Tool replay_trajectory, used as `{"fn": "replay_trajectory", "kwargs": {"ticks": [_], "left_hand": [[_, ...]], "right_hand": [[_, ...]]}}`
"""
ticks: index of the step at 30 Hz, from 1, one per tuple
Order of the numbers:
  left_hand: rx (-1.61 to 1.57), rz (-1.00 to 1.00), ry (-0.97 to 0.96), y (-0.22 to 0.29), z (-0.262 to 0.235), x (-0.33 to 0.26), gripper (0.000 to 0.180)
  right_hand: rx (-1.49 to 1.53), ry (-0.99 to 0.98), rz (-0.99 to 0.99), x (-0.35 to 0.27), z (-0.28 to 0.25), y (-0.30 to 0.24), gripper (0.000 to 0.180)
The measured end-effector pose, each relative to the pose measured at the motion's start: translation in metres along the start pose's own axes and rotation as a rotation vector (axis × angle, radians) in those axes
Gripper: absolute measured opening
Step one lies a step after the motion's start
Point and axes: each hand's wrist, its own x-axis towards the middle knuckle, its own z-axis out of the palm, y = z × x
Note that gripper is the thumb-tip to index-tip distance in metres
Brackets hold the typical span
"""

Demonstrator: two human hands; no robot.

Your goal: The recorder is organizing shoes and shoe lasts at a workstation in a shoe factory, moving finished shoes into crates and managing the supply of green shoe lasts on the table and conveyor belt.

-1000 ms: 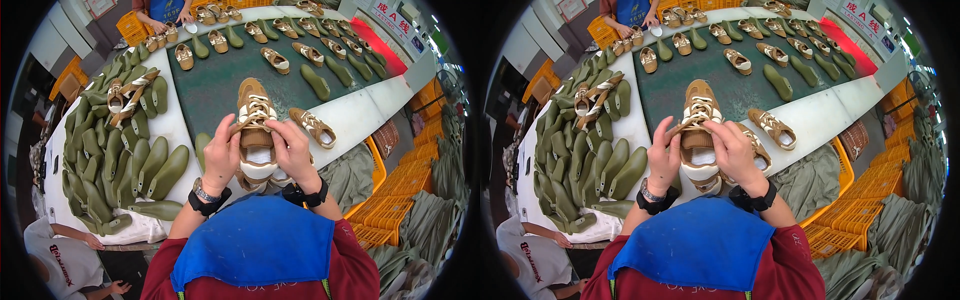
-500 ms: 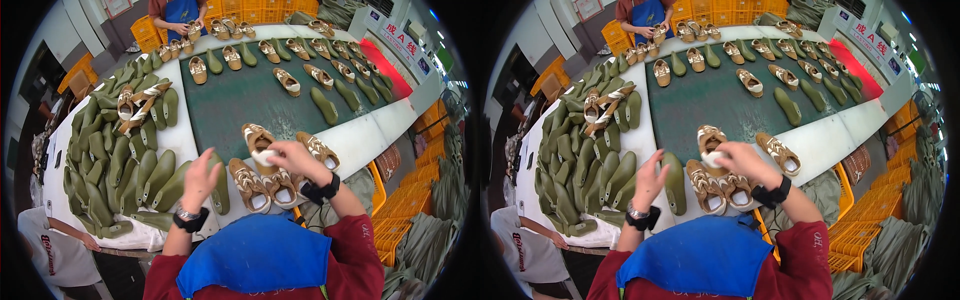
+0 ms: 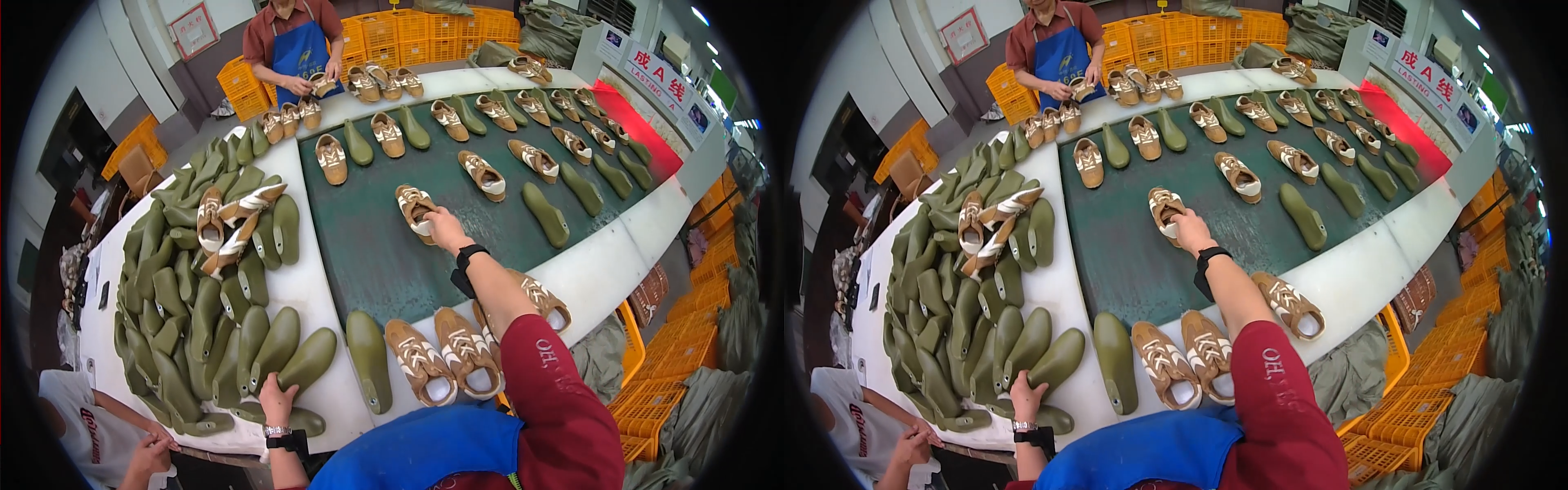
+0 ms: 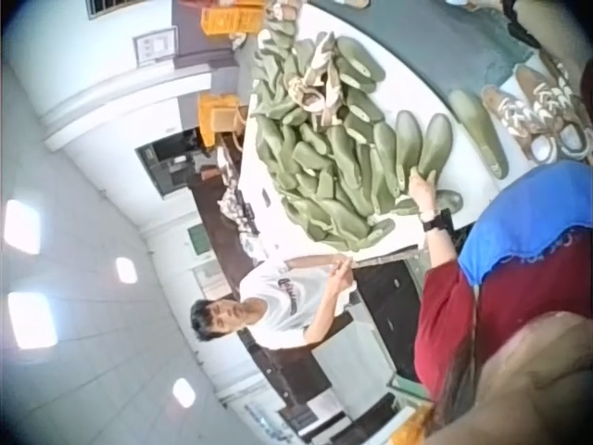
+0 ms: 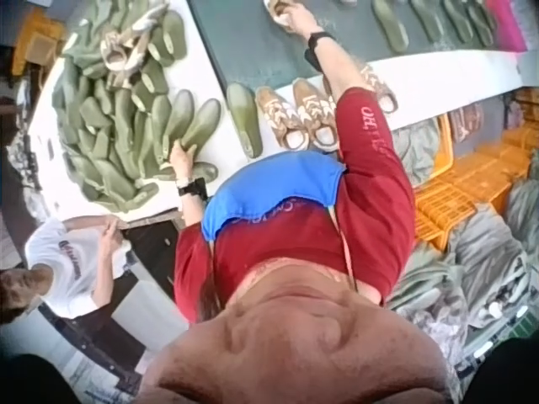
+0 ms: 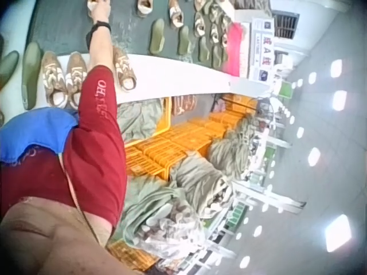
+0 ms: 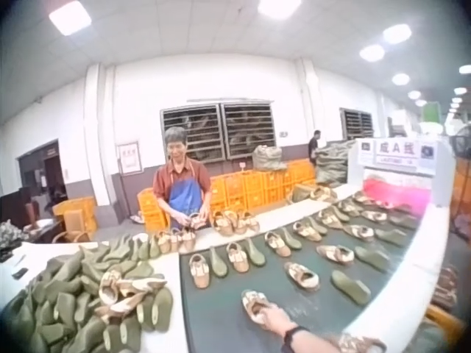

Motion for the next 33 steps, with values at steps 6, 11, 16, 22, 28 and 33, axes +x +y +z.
{"fn": "replay_trajectory", "kwargs": {"ticks": [6, 11, 16, 22, 28, 33], "left_hand": [[-0.021, 0.052, -0.009, -0.006, -0.003, 0.011, 0.046], [-0.755, -0.37, -0.247, 0.002, -0.005, 0.041, 0.037], [-1.258, -0.152, -0.388, 0.113, -0.015, 0.073, 0.027], [-1.35, 0.214, -0.767, 0.248, -0.029, 0.041, 0.05], [-1.224, 0.154, -0.747, 0.217, -0.018, 0.024, 0.032], [-1.203, -0.024, -0.522, 0.164, -0.024, 0.025, 0.03]], "right_hand": [[0.094, -0.185, 0.0, -0.005, 0.028, 0.001, 0.042], [0.351, -0.505, -0.304, -0.054, 0.001, -0.062, 0.033], [1.089, -0.774, -0.293, -0.121, 0.013, -0.128, 0.067], [1.763, -0.439, 0.239, -0.108, -0.022, -0.072, 0.048], [2.094, -0.358, 0.639, -0.085, -0.039, 0.046, 0.054], [1.831, 0.339, 1.086, -0.081, -0.019, 0.099, 0.043]]}}
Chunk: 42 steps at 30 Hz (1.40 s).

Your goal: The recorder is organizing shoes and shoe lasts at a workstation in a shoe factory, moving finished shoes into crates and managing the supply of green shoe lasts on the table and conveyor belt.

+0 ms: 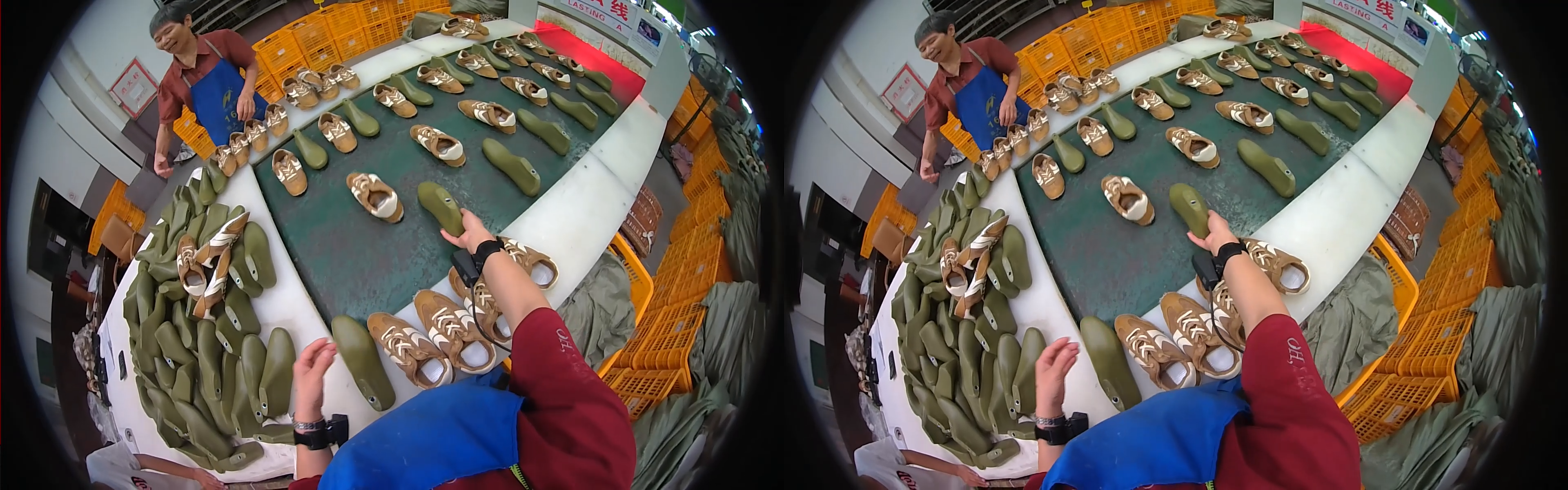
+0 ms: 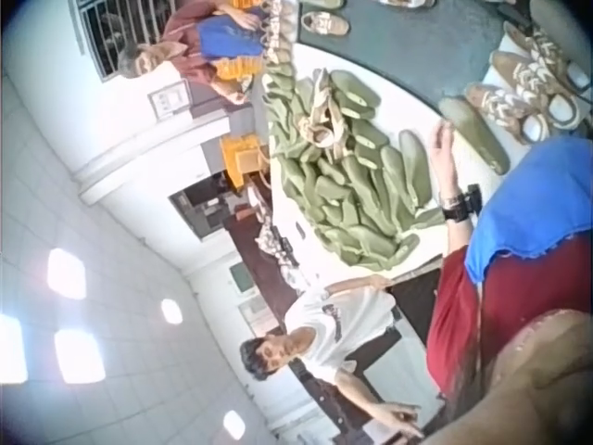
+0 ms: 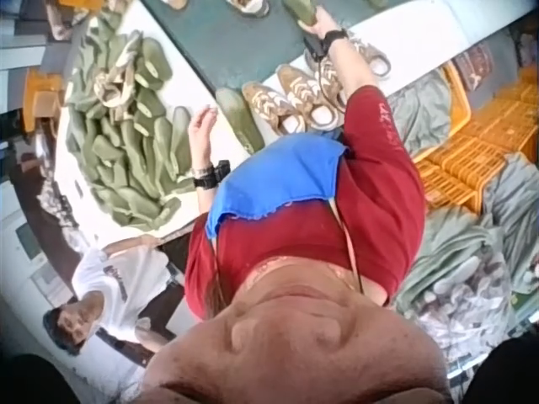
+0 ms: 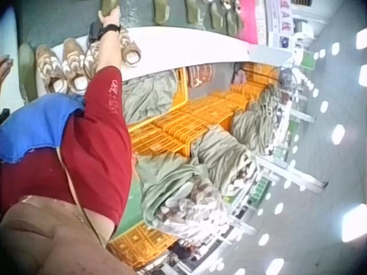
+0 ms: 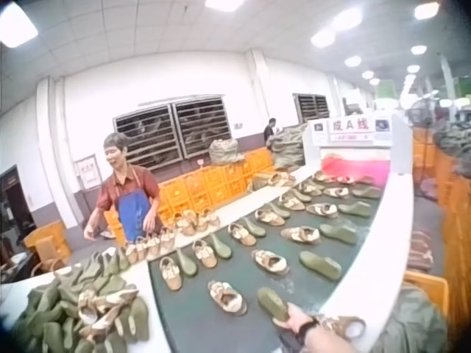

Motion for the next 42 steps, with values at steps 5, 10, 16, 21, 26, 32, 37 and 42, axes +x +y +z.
{"fn": "replay_trajectory", "kwargs": {"ticks": [5, 10, 16, 21, 26, 32, 37, 42], "left_hand": [[0.114, 0.031, 0.336, -0.038, -0.091, -0.027, 0.027], [0.346, 0.113, 0.505, -0.087, -0.15, -0.072, 0.033], [1.488, 0.022, 0.576, -0.122, -0.132, -0.14, 0.061], [1.237, 0.035, 0.838, -0.135, -0.165, -0.16, 0.079], [0.91, 0.192, 0.668, -0.141, -0.225, -0.141, 0.083], [1.652, 0.091, 0.721, -0.108, -0.215, -0.141, 0.059], [1.758, 0.024, 0.292, -0.103, -0.255, -0.137, 0.033], [1.468, -0.086, 0.187, -0.084, -0.214, -0.151, 0.052]], "right_hand": [[0.089, 0.155, -0.114, -0.013, -0.01, -0.02, 0.041], [-0.023, -0.013, -0.206, -0.053, -0.029, -0.034, 0.04], [-0.84, -0.275, -0.58, -0.149, -0.07, -0.058, 0.032], [-1.859, 0.087, -1.031, -0.133, -0.202, -0.094, 0.052], [-1.597, -0.089, -0.42, -0.116, -0.25, -0.088, 0.08], [-1.69, -0.08, -0.521, -0.105, -0.241, -0.086, 0.075], [-1.61, -0.087, -0.509, -0.103, -0.238, -0.082, 0.074], [-1.572, -0.047, -0.544, -0.115, -0.23, -0.073, 0.074]]}}
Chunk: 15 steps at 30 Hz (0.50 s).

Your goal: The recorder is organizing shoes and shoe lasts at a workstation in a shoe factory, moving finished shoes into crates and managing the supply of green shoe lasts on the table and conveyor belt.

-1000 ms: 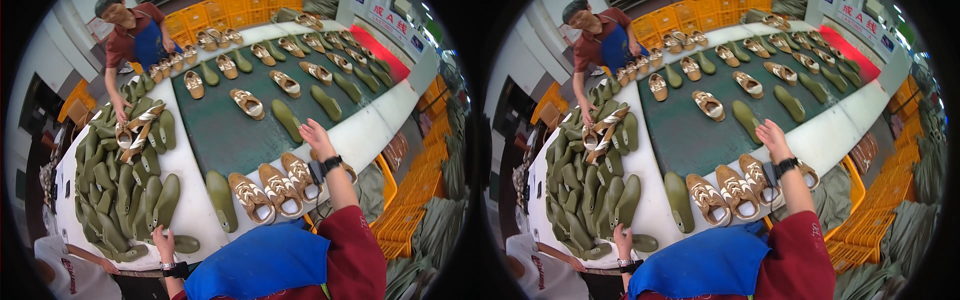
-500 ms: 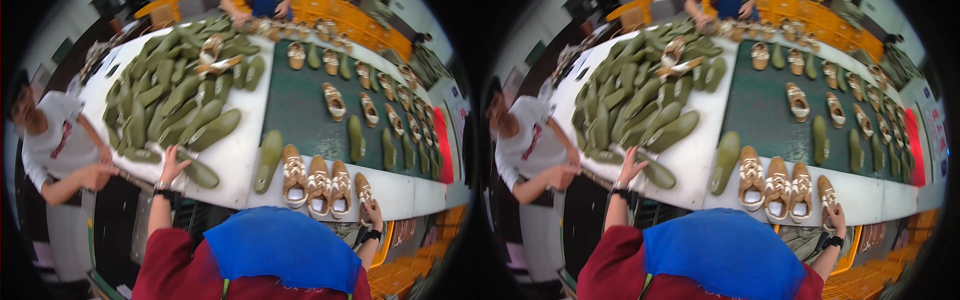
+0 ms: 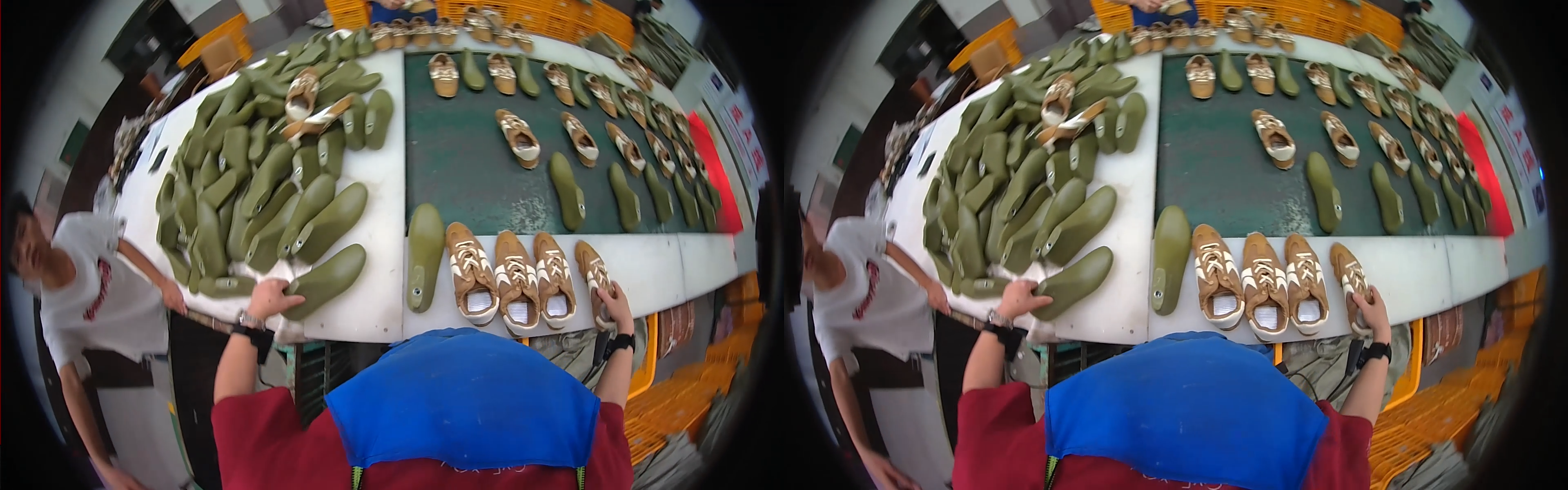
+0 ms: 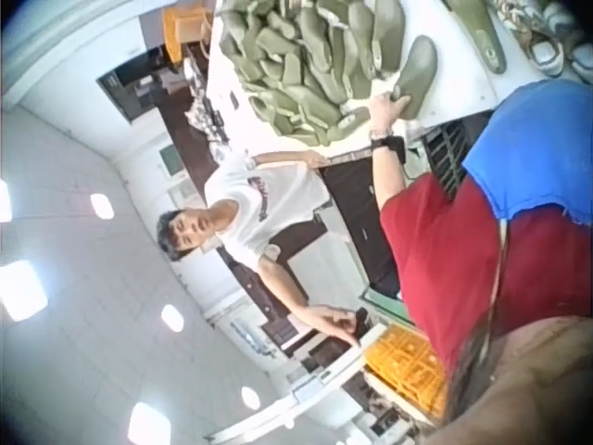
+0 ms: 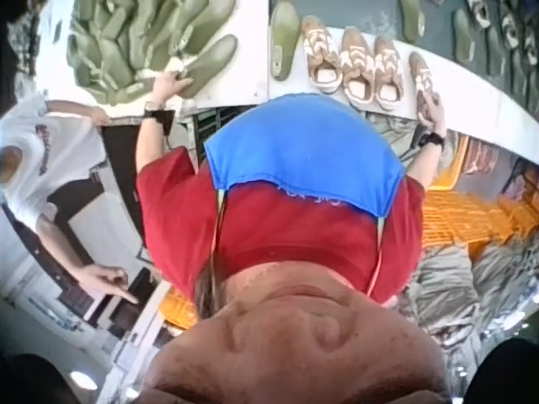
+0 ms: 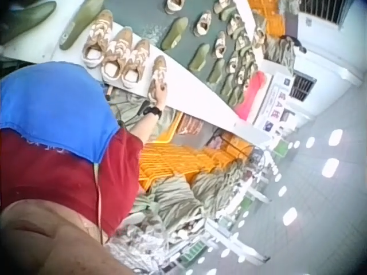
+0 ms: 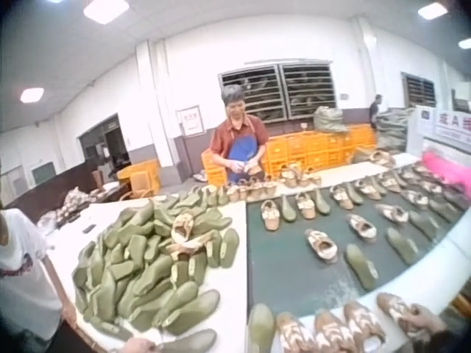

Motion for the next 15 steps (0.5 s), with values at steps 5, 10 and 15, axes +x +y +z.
{"fn": "replay_trajectory", "kwargs": {"ticks": [5, 10, 15], "left_hand": [[-1.049, -0.277, -0.095, 0.052, -0.01, 0.032, 0.035], [-1.268, -0.058, -0.162, 0.138, -0.046, 0.132, 0.035], [-0.821, 0.041, -0.018, 0.227, -0.068, 0.264, 0.045]], "right_hand": [[0.029, 0.037, -0.024, 0.0, -0.002, 0.009, 0.078], [0.041, 0.099, -0.014, -0.002, 0.002, 0.009, 0.08], [-0.007, 0.132, -0.003, -0.01, 0.006, 0.001, 0.079]]}}
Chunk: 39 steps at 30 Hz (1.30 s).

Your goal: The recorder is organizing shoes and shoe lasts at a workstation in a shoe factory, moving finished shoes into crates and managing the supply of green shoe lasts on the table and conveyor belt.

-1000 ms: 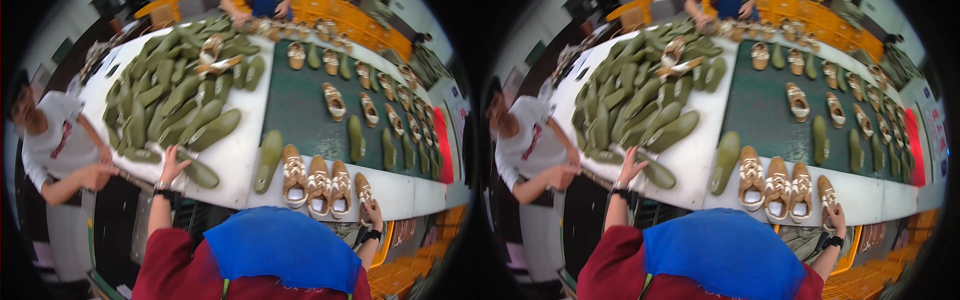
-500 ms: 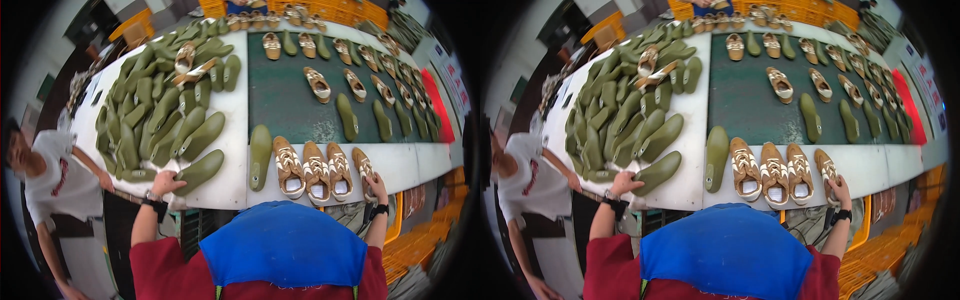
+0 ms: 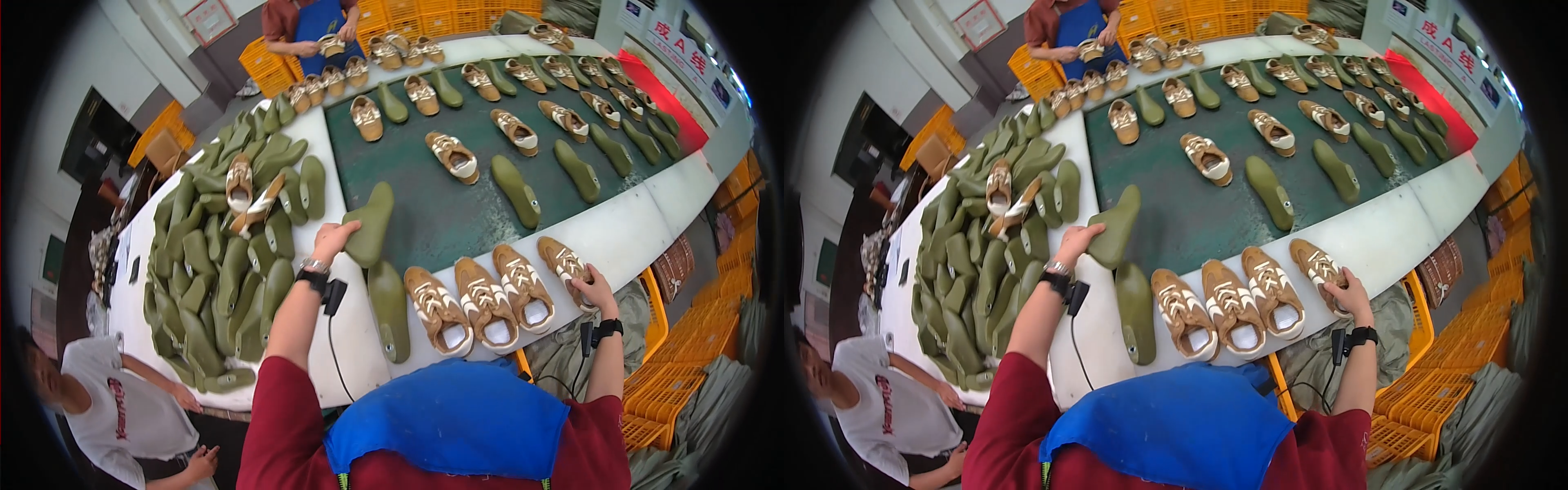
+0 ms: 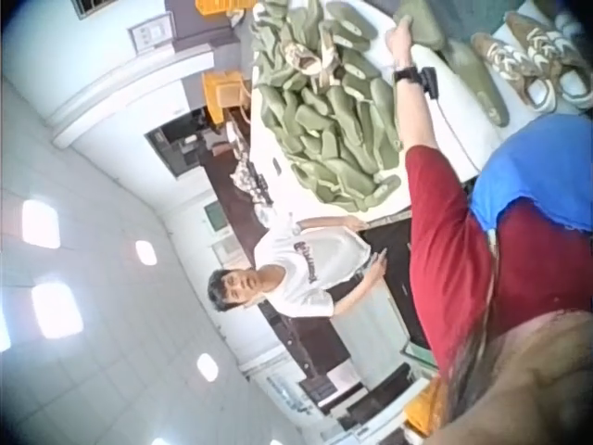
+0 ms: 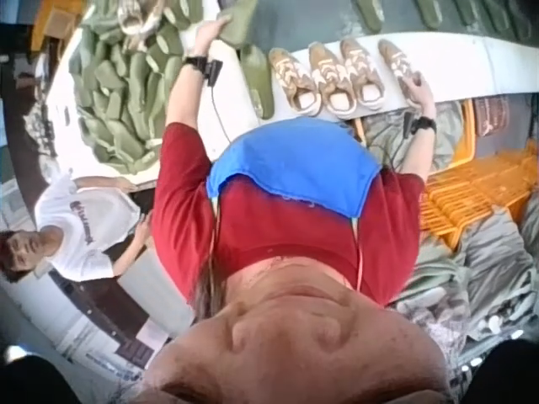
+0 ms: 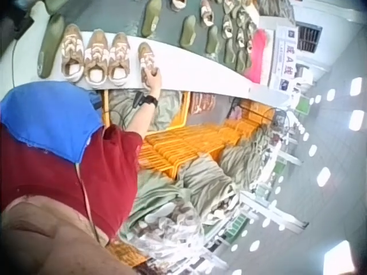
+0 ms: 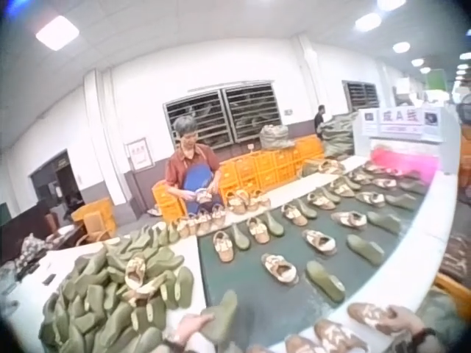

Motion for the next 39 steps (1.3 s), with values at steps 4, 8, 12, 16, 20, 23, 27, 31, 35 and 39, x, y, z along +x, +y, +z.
{"fn": "replay_trajectory", "kwargs": {"ticks": [4, 8, 12, 16, 20, 23, 27, 31, 35, 39], "left_hand": [[0.374, -0.108, -0.035, 0.024, 0.059, 0.063, 0.052], [0.737, 0.047, -0.014, 0.02, 0.145, 0.056, 0.047], [0.621, -0.133, -0.166, 0.032, 0.149, 0.071, 0.053], [0.548, -0.167, -0.242, 0.037, 0.152, 0.077, 0.053], [0.511, -0.009, -0.139, 0.036, 0.178, 0.084, 0.047], [0.574, 0.084, -0.101, 0.05, 0.197, 0.09, 0.047], [0.425, -0.007, -0.27, 0.083, 0.211, 0.085, 0.048], [0.461, 0.031, -0.357, 0.088, 0.209, 0.086, 0.05], [0.731, 0.427, -0.338, 0.081, 0.19, 0.081, 0.053], [0.261, 0.621, -0.708, 0.181, 0.128, -0.02, 0.046]], "right_hand": [[-0.046, 0.021, 0.027, -0.005, -0.002, -0.013, 0.079], [-0.138, 0.022, 0.091, -0.009, -0.003, -0.015, 0.079], [-0.166, 0.024, 0.104, -0.008, -0.006, -0.021, 0.079], [-0.184, 0.05, 0.095, -0.009, -0.007, -0.031, 0.074], [-0.19, 0.035, 0.123, -0.005, -0.005, -0.029, 0.077], [-0.218, 0.026, 0.141, -0.005, -0.004, -0.028, 0.079], [-0.227, 0.032, 0.181, -0.01, -0.004, -0.036, 0.081], [-0.253, 0.046, 0.197, -0.015, -0.005, -0.042, 0.081], [-0.265, 0.043, 0.1, -0.006, -0.001, -0.022, 0.078], [0.149, -0.026, -0.018, -0.006, -0.012, 0.009, 0.075]]}}
